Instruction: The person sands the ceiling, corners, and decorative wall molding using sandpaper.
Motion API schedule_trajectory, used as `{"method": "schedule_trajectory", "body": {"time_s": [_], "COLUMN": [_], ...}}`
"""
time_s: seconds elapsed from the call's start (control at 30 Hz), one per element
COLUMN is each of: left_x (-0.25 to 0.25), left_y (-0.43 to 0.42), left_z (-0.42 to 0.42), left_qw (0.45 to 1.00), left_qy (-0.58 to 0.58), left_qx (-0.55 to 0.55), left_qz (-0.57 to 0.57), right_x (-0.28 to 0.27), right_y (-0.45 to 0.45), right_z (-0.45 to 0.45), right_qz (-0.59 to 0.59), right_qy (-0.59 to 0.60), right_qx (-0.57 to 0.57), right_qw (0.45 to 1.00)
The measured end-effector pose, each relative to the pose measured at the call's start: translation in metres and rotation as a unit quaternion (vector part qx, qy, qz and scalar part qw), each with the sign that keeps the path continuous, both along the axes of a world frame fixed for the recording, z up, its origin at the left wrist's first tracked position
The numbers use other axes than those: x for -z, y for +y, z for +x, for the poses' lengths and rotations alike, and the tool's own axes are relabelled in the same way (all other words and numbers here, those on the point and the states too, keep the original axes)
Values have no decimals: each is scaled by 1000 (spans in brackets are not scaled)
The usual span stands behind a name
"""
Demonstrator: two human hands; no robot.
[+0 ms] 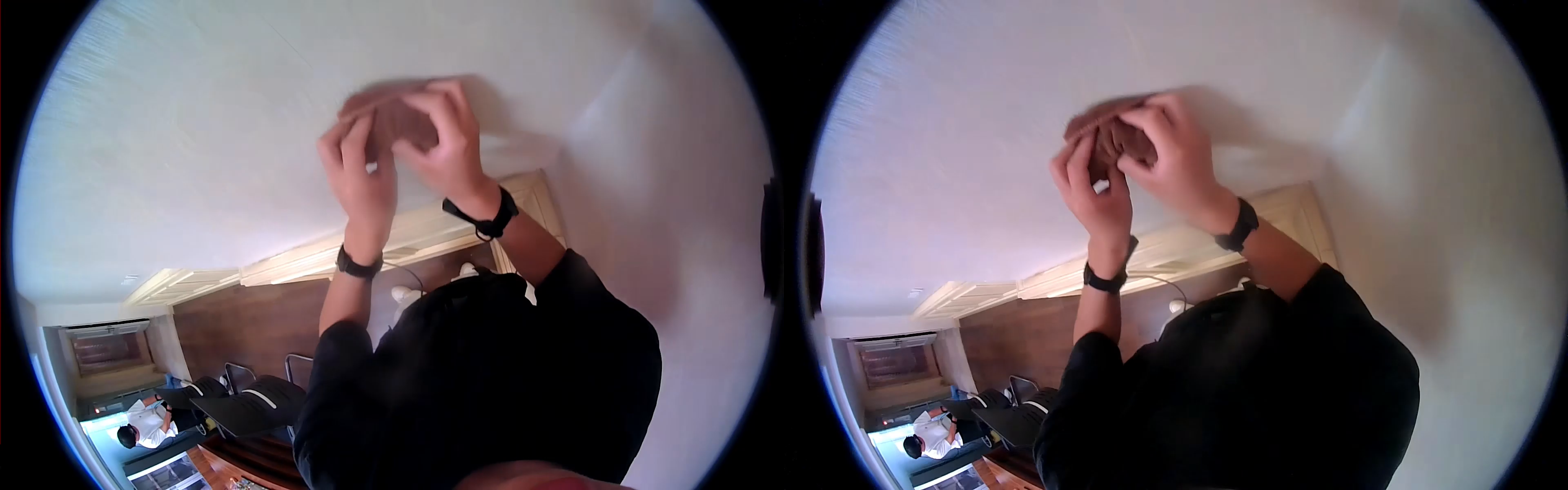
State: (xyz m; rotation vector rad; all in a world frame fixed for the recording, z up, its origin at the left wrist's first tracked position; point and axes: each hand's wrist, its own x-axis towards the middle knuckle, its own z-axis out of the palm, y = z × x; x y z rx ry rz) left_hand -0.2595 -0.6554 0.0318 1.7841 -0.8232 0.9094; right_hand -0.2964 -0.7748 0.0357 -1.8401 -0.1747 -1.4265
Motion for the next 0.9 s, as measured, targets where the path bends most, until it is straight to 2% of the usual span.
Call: {"method": "schedule_trajectory", "body": {"time_s": [0.1, 0.2, 0.23, 0.47, 0.57, 0.7, 0.77, 0.83, 0.9], "left_x": [-16, -6, 2, 72, 121, 186, 220, 247, 266], "left_y": [-22, -37, -41, -51, -43, -21, -1, 29, 48], "left_z": [-2, -2, -3, -12, -7, -16, -24, -37, -40], "left_qw": [999, 997, 997, 996, 994, 977, 946, 916, 887], "left_qy": [-43, -78, -70, -19, -3, 113, 200, 303, 326], "left_qx": [11, 11, 12, 23, 33, 33, -10, -36, -55], "left_qz": [-7, 12, 15, 81, 101, 179, 254, 259, 322], "right_x": [-10, 3, 10, 87, 131, 198, 232, 265, 280], "right_y": [-19, -38, -42, -48, -39, -26, -12, 11, 24], "right_z": [-2, -2, -4, -19, -20, -33, -37, -39, -42], "right_qz": [-12, -31, -52, 1, 58, 99, 91, 60, 76], "right_qy": [-33, -41, -49, 42, 107, 271, 359, 409, 436], "right_qx": [17, 41, 56, 93, 73, 32, 10, -46, -77], "right_qw": [999, 998, 996, 995, 990, 957, 929, 909, 893]}}
